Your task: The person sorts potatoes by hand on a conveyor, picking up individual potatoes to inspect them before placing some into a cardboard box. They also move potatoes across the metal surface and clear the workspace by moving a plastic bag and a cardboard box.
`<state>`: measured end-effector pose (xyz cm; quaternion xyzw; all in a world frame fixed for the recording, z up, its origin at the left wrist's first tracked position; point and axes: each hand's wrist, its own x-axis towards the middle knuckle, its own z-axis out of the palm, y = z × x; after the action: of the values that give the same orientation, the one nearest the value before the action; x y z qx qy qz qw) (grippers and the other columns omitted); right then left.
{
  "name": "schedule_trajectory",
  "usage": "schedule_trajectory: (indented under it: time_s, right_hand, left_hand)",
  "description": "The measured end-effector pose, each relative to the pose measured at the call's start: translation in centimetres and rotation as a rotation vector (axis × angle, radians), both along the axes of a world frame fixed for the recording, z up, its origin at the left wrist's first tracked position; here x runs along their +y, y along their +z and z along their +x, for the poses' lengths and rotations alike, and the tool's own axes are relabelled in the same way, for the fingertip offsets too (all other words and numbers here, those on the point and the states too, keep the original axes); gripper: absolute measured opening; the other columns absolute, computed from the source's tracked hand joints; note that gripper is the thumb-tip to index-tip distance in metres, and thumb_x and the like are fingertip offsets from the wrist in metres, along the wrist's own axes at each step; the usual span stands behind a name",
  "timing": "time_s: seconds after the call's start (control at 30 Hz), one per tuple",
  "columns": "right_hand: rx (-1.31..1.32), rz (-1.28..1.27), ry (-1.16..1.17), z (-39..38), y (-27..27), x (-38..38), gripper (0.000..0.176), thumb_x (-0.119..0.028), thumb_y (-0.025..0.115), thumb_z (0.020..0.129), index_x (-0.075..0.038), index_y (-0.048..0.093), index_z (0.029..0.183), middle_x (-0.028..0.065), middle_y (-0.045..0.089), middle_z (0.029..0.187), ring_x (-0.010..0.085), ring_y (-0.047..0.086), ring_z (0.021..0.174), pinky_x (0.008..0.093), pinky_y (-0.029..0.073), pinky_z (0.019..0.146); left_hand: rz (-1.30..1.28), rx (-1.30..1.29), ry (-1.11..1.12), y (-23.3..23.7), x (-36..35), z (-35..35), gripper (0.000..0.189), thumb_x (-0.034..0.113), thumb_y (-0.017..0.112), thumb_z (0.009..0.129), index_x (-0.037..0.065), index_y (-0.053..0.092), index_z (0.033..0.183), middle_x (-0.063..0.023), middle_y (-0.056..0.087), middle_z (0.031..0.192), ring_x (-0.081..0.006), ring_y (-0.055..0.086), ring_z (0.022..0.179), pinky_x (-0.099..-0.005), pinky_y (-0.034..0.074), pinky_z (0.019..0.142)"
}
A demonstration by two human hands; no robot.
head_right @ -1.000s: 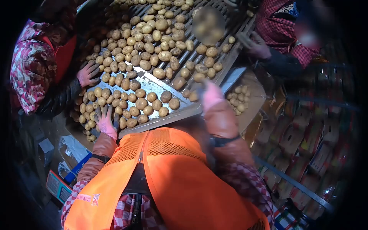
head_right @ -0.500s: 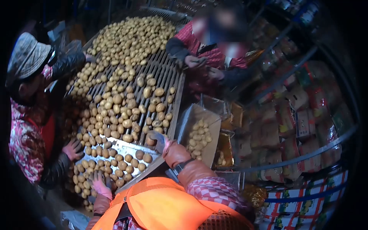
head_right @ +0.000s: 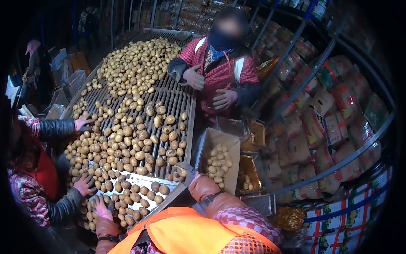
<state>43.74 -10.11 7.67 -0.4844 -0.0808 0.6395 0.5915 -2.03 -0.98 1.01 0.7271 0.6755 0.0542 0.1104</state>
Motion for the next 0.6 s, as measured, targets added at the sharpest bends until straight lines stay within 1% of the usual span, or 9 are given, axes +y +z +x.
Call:
schedule_trajectory:
  time_s: [0.03, 0.17, 0.27, 0.3, 0.33, 0.43, 0.5, 0.57, 0.6]
  right_hand:
    - [-0.154, -0.002, -0.017, 0.0, 0.2, -0.2, 0.035, -0.033, 0.064, 0.093, -0.008, 0.059, 0.117, 0.0068, 0.063, 0.103, 0.016, 0.059, 0.072, 0.0231, 0.042, 0.046]
    - [-0.198, -0.122, 0.013, -0.1, 2.4, 0.7, 0.029, -0.032, 0.063, 0.092, -0.009, 0.062, 0.111, 0.0036, 0.063, 0.093, 0.0149, 0.059, 0.07, 0.0249, 0.041, 0.046]
    - [-0.02, -0.15, 0.018, -2.0, 3.7, 2.2, 0.029, -0.031, 0.063, 0.091, -0.009, 0.064, 0.11, 0.0045, 0.066, 0.097, 0.0151, 0.062, 0.073, 0.0254, 0.046, 0.051]
    - [-0.047, -0.098, 0.06, -2.9, 4.1, 2.4, 0.03, -0.032, 0.064, 0.091, -0.009, 0.065, 0.11, 0.0049, 0.067, 0.099, 0.0152, 0.062, 0.074, 0.0252, 0.047, 0.053]
    - [-0.106, 0.177, 0.37, -0.7, -1.9, 2.8, 0.041, -0.013, 0.067, 0.091, -0.007, 0.057, 0.13, 0.0057, 0.064, 0.116, 0.017, 0.064, 0.094, 0.0249, 0.053, 0.072]
    - [-0.124, 0.302, 0.615, -3.1, -2.6, 5.3, 0.039, -0.009, 0.066, 0.091, -0.007, 0.057, 0.128, 0.0035, 0.063, 0.109, 0.0142, 0.063, 0.096, 0.0235, 0.053, 0.074]
    - [-0.169, 0.161, 0.567, -7.2, 1.4, 5.3, 0.04, -0.046, 0.063, 0.093, -0.011, 0.063, 0.114, 0.0033, 0.066, 0.104, 0.0153, 0.062, 0.075, 0.0322, 0.049, 0.054]
    - [-0.042, 0.135, 0.458, -9.6, 0.1, 6.1, 0.041, -0.054, 0.057, 0.094, -0.015, 0.067, 0.104, 0.0019, 0.066, 0.086, 0.0131, 0.059, 0.071, 0.0302, 0.045, 0.054]
    - [0.015, 0.095, 0.491, -10.5, -3.8, 7.2, 0.039, -0.052, 0.056, 0.095, -0.016, 0.068, 0.104, 0.0016, 0.066, 0.082, 0.0125, 0.058, 0.071, 0.0299, 0.045, 0.056]
  left_hand:
    - [0.03, -0.063, 0.013, -1.4, -1.0, -0.3, 0.077, 0.037, 0.077, 0.077, 0.017, 0.045, 0.145, -0.0136, 0.043, 0.151, -0.0407, 0.034, 0.142, -0.0619, 0.027, 0.112]
    - [0.017, -0.242, 0.113, -0.3, -2.9, 2.5, 0.073, 0.032, 0.076, 0.078, 0.015, 0.048, 0.143, -0.0176, 0.046, 0.147, -0.0428, 0.038, 0.137, -0.0603, 0.028, 0.112]
    - [0.096, -0.249, -0.119, -1.1, -2.8, 5.0, 0.063, 0.032, 0.074, 0.082, 0.01, 0.055, 0.137, -0.019, 0.051, 0.141, -0.0414, 0.04, 0.137, -0.0573, 0.032, 0.111]
    - [0.165, -0.368, -0.267, 1.2, -2.7, 6.6, 0.06, 0.023, 0.074, 0.084, 0.009, 0.054, 0.138, -0.0213, 0.053, 0.139, -0.0416, 0.044, 0.134, -0.0511, 0.037, 0.11]
    - [0.129, -0.476, -0.352, 3.7, -2.4, 8.2, 0.06, 0.02, 0.074, 0.084, 0.009, 0.053, 0.139, -0.0219, 0.053, 0.138, -0.0423, 0.046, 0.132, -0.049, 0.039, 0.109]
    - [-0.097, -0.758, -0.384, 11.4, -1.7, 12.1, 0.062, 0.017, 0.074, 0.085, 0.006, 0.05, 0.14, -0.0237, 0.053, 0.137, -0.0431, 0.049, 0.129, -0.0463, 0.041, 0.108]
    - [-0.286, -0.93, -0.329, 13.2, -1.8, 14.6, 0.064, 0.017, 0.074, 0.085, 0.004, 0.047, 0.141, -0.0249, 0.053, 0.137, -0.0434, 0.05, 0.129, -0.0456, 0.042, 0.107]
    - [0.215, -0.726, -0.59, 13.2, -1.7, 17.4, 0.076, 0.032, 0.085, 0.073, -0.004, 0.049, 0.13, -0.0265, 0.06, 0.113, -0.0431, 0.06, 0.101, -0.0478, 0.05, 0.089]
    - [0.216, -0.794, -0.683, 16.6, -1.9, 18.6, 0.09, 0.038, 0.092, 0.062, -0.006, 0.047, 0.126, -0.0262, 0.06, 0.106, -0.0439, 0.061, 0.097, -0.048, 0.05, 0.085]
